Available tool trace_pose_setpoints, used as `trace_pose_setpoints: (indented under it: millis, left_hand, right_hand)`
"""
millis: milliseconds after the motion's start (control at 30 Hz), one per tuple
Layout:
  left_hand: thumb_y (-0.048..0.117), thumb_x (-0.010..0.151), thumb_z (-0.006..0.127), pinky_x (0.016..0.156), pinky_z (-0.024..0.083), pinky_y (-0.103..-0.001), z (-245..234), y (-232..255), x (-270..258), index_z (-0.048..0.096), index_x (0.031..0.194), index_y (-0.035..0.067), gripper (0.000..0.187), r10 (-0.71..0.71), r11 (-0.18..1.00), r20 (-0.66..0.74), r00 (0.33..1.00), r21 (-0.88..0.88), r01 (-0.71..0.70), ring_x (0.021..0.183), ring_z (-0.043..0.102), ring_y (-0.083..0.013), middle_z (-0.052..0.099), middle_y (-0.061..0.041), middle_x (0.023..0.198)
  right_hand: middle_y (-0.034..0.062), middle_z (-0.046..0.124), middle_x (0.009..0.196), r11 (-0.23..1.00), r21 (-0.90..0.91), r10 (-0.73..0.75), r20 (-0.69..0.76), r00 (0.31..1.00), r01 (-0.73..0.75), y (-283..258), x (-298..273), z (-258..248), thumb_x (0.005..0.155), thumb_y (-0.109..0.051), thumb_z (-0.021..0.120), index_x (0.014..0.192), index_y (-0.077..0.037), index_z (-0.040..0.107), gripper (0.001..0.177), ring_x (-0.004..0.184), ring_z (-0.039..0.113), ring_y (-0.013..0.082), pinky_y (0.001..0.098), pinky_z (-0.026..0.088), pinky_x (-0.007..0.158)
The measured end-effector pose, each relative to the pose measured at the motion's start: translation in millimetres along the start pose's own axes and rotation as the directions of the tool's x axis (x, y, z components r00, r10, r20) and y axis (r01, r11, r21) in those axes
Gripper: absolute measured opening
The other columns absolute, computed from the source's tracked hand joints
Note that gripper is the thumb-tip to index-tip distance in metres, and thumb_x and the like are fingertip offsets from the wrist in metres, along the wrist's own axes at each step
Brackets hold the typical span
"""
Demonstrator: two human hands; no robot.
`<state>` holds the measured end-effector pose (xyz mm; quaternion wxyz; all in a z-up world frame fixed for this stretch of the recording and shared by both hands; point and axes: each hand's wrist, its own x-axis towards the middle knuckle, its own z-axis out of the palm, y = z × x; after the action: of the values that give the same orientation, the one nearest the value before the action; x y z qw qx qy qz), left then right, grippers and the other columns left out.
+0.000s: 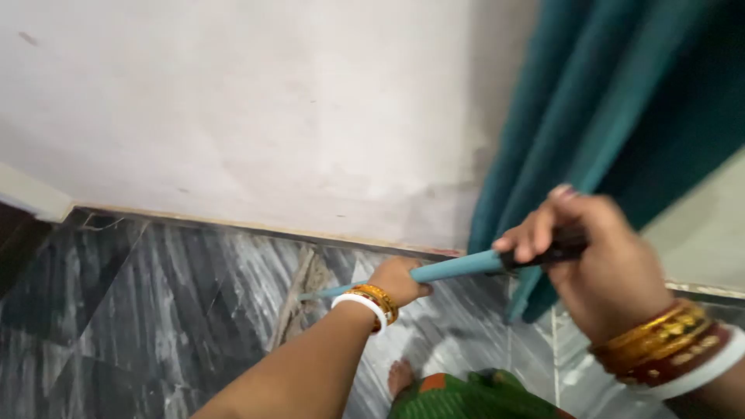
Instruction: Mopping the marble floor in a bedroom using a floor cloth attached to a long handle.
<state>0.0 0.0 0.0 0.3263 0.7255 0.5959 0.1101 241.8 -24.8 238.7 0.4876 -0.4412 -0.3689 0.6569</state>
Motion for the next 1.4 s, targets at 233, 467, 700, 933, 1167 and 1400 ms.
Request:
trace_pose_setpoints:
  millis: [233, 467, 700, 933, 1167, 1400]
  left_hand:
    - [0.044, 0.070, 0.084, 0.077, 0.057, -0.041, 49.7, 150.1, 39.0, 0.078, 0.088, 0.011, 0.038, 0.060, 0.969, 0.118, 0.991, -0.244, -0.030, 0.081, 0.073, -0.0297, 0.075, -0.012, 0.085]
    - [0.043, 0.070, 0.083, 0.074, 0.055, -0.041, 66.8, 251.9, 33.8, 0.078, 0.088, 0.011, 0.037, 0.156, 0.948, 0.185, 0.970, -0.303, -0.095, 0.079, 0.072, -0.0291, 0.075, -0.012, 0.082]
    - [0.033, 0.068, 0.076, 0.078, 0.057, -0.045, 80.4, 194.8, 35.3, 0.079, 0.081, 0.012, 0.025, 0.161, 0.963, -0.002, 0.987, -0.218, -0.157, 0.081, 0.071, -0.0361, 0.074, -0.016, 0.082]
    - [0.032, 0.065, 0.078, 0.076, 0.056, -0.046, 46.1, 133.1, 17.7, 0.077, 0.079, 0.012, 0.024, 0.124, 0.959, -0.017, 0.992, -0.255, -0.124, 0.080, 0.070, -0.0378, 0.073, -0.016, 0.080]
    - [0.028, 0.066, 0.078, 0.075, 0.057, -0.045, 23.7, 69.1, 22.9, 0.075, 0.081, 0.012, 0.021, 0.055, 0.961, -0.025, 0.998, -0.271, -0.060, 0.080, 0.071, -0.0352, 0.073, -0.015, 0.080]
    - [0.026, 0.066, 0.075, 0.077, 0.058, -0.045, 27.4, 30.2, 21.0, 0.076, 0.078, 0.010, 0.019, 0.005, 0.989, 0.012, 1.000, -0.149, -0.004, 0.079, 0.071, -0.0371, 0.074, -0.017, 0.080]
  right_hand:
    - [0.0081, 0.049, 0.067, 0.953, 0.084, -0.284, -0.079, 0.956, 0.290, -62.8, -29.9, -132.4, 0.113, -0.048, 0.032, 0.071, -0.010, 0.050, 0.060, 0.075, 0.053, 0.0268, 0.0537, 0.048, 0.098]
    - [0.0029, 0.048, 0.066, 0.884, 0.064, -0.466, 0.034, 0.884, 0.463, -68.3, -40.1, -296.5, 0.124, -0.037, 0.039, 0.073, -0.014, 0.046, 0.057, 0.080, 0.056, 0.0222, 0.0525, 0.047, 0.109]
    - [0.0048, 0.046, 0.067, 0.907, -0.047, -0.421, -0.164, 0.892, 0.419, -72.5, -52.8, -161.4, 0.111, -0.033, 0.042, 0.076, -0.017, 0.046, 0.039, 0.074, 0.053, 0.0247, 0.0553, 0.052, 0.104]
    - [0.0096, 0.041, 0.068, 0.979, -0.027, -0.201, -0.218, 0.955, 0.200, -49.5, -50.1, -100.6, 0.093, -0.028, 0.040, 0.070, -0.012, 0.040, 0.028, 0.073, 0.045, 0.0287, 0.0555, 0.048, 0.099]
    - [0.0163, 0.051, 0.072, 0.988, 0.006, -0.155, 0.002, 0.988, 0.155, -18.3, -6.5, -73.2, 0.096, -0.027, 0.039, 0.072, -0.006, 0.047, 0.032, 0.081, 0.054, 0.0345, 0.0560, 0.047, 0.106]
    - [0.0170, 0.058, 0.070, 1.000, -0.026, -0.012, -0.029, 1.000, 0.011, 7.5, 0.3, -64.1, 0.095, -0.022, 0.041, 0.067, -0.006, 0.049, 0.034, 0.081, 0.061, 0.0349, 0.0547, 0.047, 0.111]
